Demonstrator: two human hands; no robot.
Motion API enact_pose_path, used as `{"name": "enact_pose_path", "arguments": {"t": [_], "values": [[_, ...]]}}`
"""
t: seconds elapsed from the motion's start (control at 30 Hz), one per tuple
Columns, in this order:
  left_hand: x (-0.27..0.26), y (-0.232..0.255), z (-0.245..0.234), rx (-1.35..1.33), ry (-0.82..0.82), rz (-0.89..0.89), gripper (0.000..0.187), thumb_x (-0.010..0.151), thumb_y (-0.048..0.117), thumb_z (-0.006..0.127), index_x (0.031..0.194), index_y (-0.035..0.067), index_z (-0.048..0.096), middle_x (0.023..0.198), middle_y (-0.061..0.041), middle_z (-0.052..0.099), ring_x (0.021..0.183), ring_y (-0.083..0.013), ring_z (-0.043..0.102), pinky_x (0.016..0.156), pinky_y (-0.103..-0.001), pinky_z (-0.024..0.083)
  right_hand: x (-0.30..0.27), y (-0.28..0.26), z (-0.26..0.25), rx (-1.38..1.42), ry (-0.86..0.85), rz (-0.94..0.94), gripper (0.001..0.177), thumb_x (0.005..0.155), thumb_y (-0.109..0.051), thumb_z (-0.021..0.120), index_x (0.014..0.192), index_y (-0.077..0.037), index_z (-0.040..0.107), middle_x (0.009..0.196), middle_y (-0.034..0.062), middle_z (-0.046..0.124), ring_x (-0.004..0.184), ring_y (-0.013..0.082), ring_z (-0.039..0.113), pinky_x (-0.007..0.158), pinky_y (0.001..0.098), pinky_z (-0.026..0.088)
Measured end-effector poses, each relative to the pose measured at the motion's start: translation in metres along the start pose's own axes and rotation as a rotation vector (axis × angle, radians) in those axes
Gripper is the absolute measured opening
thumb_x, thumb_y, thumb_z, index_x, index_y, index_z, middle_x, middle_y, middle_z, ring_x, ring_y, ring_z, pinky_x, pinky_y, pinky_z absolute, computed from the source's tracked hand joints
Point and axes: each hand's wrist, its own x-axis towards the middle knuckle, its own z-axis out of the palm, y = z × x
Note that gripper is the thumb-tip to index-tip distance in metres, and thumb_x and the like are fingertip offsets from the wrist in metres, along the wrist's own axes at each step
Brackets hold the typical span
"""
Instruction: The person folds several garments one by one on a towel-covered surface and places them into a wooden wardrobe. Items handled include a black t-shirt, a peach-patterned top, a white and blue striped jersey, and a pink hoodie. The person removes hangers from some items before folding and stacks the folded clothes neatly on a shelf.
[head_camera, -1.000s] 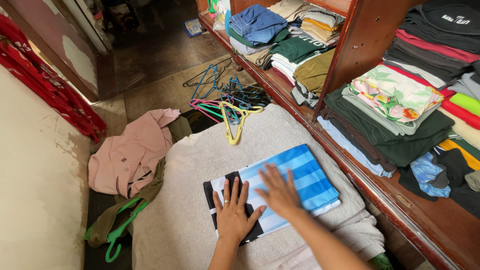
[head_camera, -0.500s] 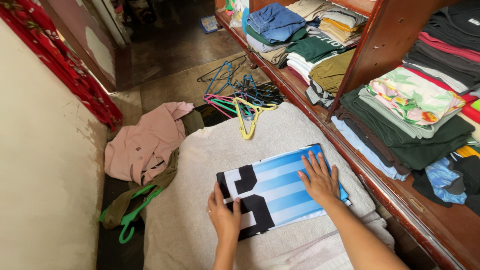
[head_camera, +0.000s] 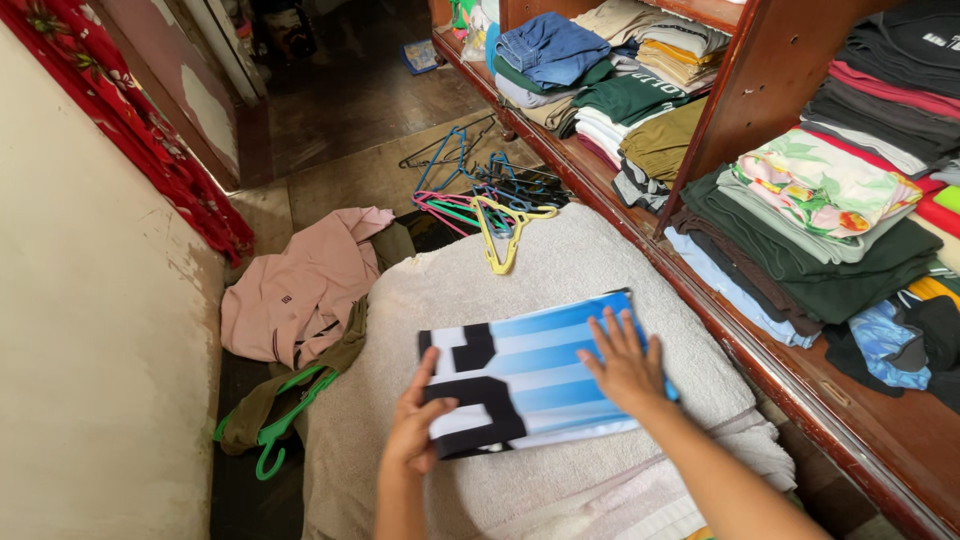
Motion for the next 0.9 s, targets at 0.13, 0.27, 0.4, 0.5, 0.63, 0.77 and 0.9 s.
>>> {"name": "enact_pose_path", "arguments": {"t": [0.13,0.27,0.4,0.5,0.63,0.77,0.9], "values": [[-0.019,0.032,-0.043,0.099,0.013,0.063,0.091,0.067,-0.018,0.058,0.152,0.012,0.051,0.149,-0.02,0.056,0.109,-0.0265,0.068,0.086,-0.034,0.059,-0.042,-0.055,0.001,-0.08,-0.045,-0.142,0.069,0.102,-0.061,0.024,0.162,-0.028,0.012,0.171,0.002,-0.003,0.156,0.0218,-0.008,0.118,0.0654,-0.002],[-0.034,0.038,-0.053,0.134,0.044,0.043,0.091,0.067,-0.018,0.057,0.153,0.013,0.049,0.145,-0.018,0.06,0.111,-0.0233,0.069,0.089,-0.032,0.057,-0.056,-0.075,-0.002,-0.028,0.214,-0.19,0.065,0.101,-0.055,0.033,0.157,-0.023,0.026,0.168,0.0047,0.013,0.157,0.0209,0.006,0.117,0.0723,0.001],[-0.037,0.038,-0.036,0.122,-0.009,0.076,0.094,0.068,-0.019,0.056,0.155,0.013,0.042,0.14,-0.015,0.062,0.108,-0.0198,0.069,0.088,-0.032,0.056,-0.046,-0.1,0.002,0.1,0.529,-0.493,0.057,0.102,-0.042,0.039,0.152,-0.016,0.04,0.165,0.0092,0.028,0.155,0.0253,0.015,0.118,0.068,0.006],[-0.041,0.042,-0.021,0.089,-0.113,0.136,0.097,0.07,-0.018,0.058,0.16,0.012,0.037,0.13,-0.017,0.064,0.099,-0.0194,0.066,0.083,-0.031,0.055,-0.026,-0.131,0.006,0.161,0.184,-0.507,0.052,0.104,-0.036,0.038,0.153,-0.017,0.04,0.167,0.0022,0.027,0.157,0.0209,0.013,0.121,0.0626,0.007],[-0.045,0.043,0.006,0.096,-0.141,0.15,0.097,0.07,-0.018,0.059,0.159,0.013,0.034,0.13,-0.012,0.065,0.1,-0.0163,0.067,0.085,-0.029,0.056,-0.009,-0.136,0.004,0.215,0.146,-0.498,0.057,0.103,-0.039,0.04,0.154,-0.013,0.037,0.165,0.0032,0.024,0.153,0.0217,0.012,0.12,0.0587,0.006],[-0.043,0.042,0.026,0.153,-0.12,0.203,0.099,0.071,-0.018,0.06,0.16,0.014,0.033,0.128,-0.011,0.065,0.098,-0.0143,0.066,0.086,-0.027,0.055,-0.028,-0.125,0.026,0.246,0.282,-0.569,0.055,0.104,-0.034,0.045,0.154,-0.01,0.04,0.165,0.009,0.029,0.154,0.0258,0.018,0.121,0.0566,0.009],[-0.033,0.03,0.053,0.254,-0.084,0.26,0.1,0.07,-0.016,0.061,0.161,0.015,0.034,0.126,-0.009,0.065,0.097,-0.0133,0.064,0.086,-0.026,0.053,-0.068,-0.087,0.066,0.394,0.269,-0.722,0.053,0.105,-0.027,0.052,0.154,-0.009,0.045,0.164,0.0115,0.038,0.155,0.0274,0.026,0.124,0.0538,0.013]]}}
